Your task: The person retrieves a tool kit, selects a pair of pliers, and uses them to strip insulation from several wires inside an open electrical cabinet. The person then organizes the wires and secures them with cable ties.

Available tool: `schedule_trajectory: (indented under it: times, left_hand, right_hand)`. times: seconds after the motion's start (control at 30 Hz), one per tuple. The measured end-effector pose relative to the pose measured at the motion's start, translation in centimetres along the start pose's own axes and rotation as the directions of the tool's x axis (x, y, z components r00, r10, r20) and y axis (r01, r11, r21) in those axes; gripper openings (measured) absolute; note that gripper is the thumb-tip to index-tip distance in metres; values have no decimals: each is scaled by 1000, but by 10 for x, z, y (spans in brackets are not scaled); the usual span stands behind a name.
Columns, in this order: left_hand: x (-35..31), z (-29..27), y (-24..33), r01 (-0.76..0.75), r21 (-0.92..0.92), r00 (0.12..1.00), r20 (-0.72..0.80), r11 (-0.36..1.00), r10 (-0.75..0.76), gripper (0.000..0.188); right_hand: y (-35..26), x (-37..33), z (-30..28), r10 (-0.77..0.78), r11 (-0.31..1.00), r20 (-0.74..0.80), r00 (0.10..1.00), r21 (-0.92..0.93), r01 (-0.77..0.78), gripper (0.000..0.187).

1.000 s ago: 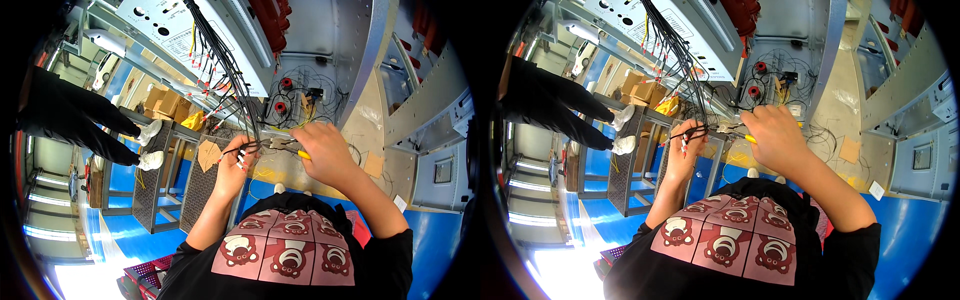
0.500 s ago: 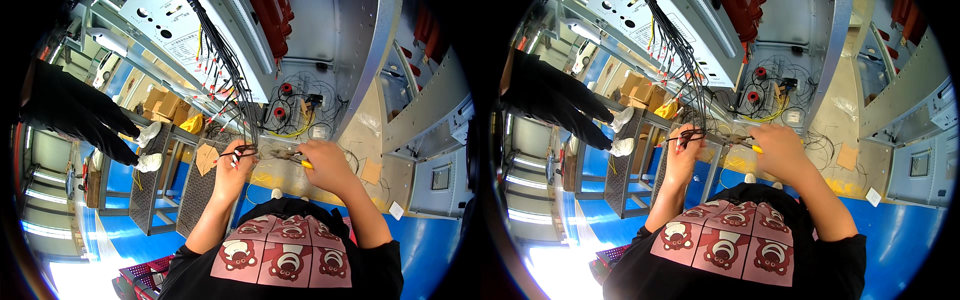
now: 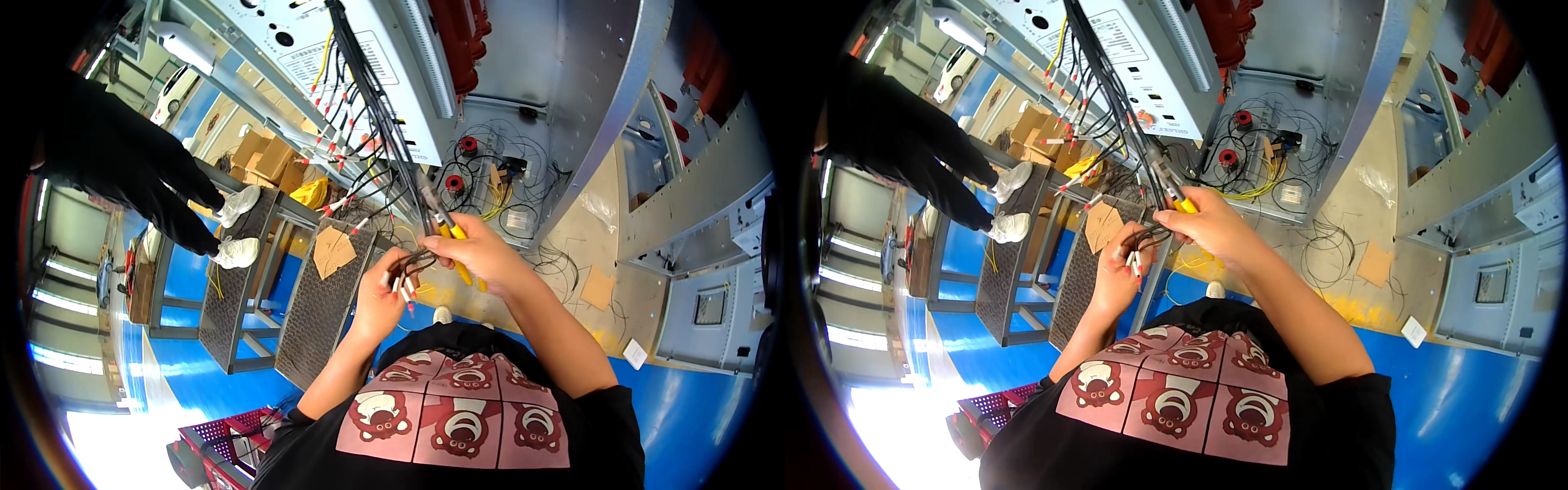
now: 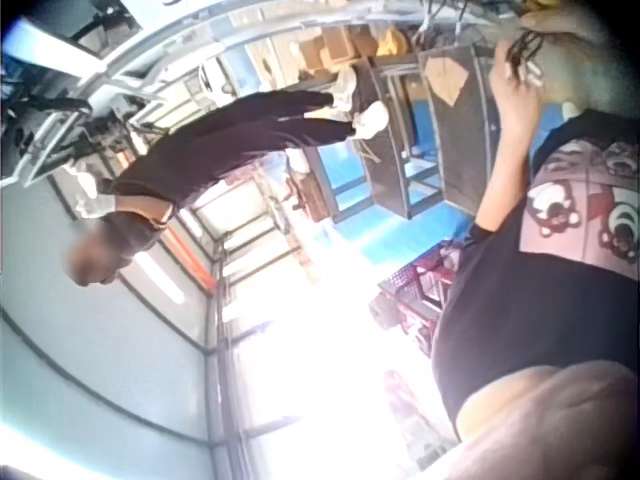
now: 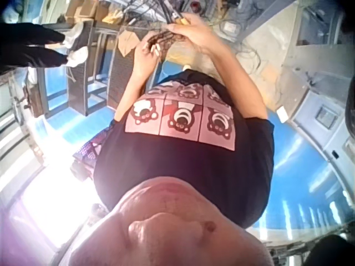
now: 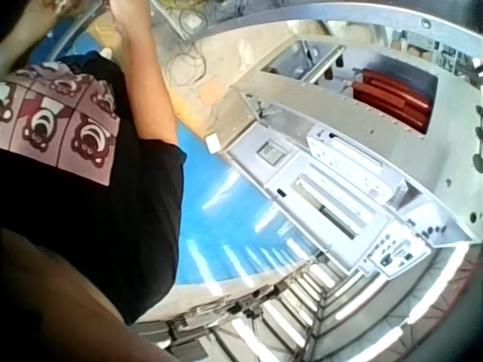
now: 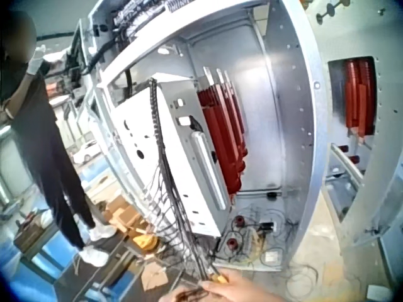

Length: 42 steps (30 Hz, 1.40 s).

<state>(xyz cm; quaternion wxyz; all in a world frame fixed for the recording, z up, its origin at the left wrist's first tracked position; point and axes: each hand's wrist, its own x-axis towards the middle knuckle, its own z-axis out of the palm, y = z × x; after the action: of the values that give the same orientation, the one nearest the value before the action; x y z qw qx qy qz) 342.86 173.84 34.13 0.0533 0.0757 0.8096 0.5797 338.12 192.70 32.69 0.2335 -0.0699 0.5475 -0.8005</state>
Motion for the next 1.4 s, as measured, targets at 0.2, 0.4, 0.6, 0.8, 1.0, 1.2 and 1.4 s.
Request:
schedule_trajectory:
  times: [0.2, 0.4, 0.6, 0.8, 1.0, 1.2, 1.4]
  left_hand:
    - [-13, -14, -25, 12, -153, 994, -110, 988, -29, 6]
    - [-1, -18, -74, -246, 386, 959, 232, 889, 165, 36]
    - [4, 1, -29, -245, 224, 968, -5, 943, 253, 45]
    - [2, 5, -8, -167, -210, 952, -288, 963, 102, 18]
    - [3, 0, 0, -20, -650, 955, -236, 759, -177, 17]
    - [2, -5, 2, 114, -830, 954, -63, 546, -294, 15]
    - [6, 2, -5, 203, -915, 941, 83, 349, -329, 17]
  right_hand:
    - [-8, 6, 8, -17, 998, -19, 1000, -62, 15, 18]
    - [-13, 7, 6, 2, 999, -12, 1000, -45, -2, 19]
    - [-4, 9, 17, -76, 992, -93, 993, -106, 66, 15]
    - [-4, 13, 28, -209, 954, -101, 973, -239, 180, 21]
    - [-13, -9, 26, -191, 851, -142, 971, -517, 92, 21]
    - [3, -46, 6, -500, 262, 23, 866, -949, 176, 31]
    - [-6, -61, 2, -564, 97, 40, 825, -989, 114, 33]
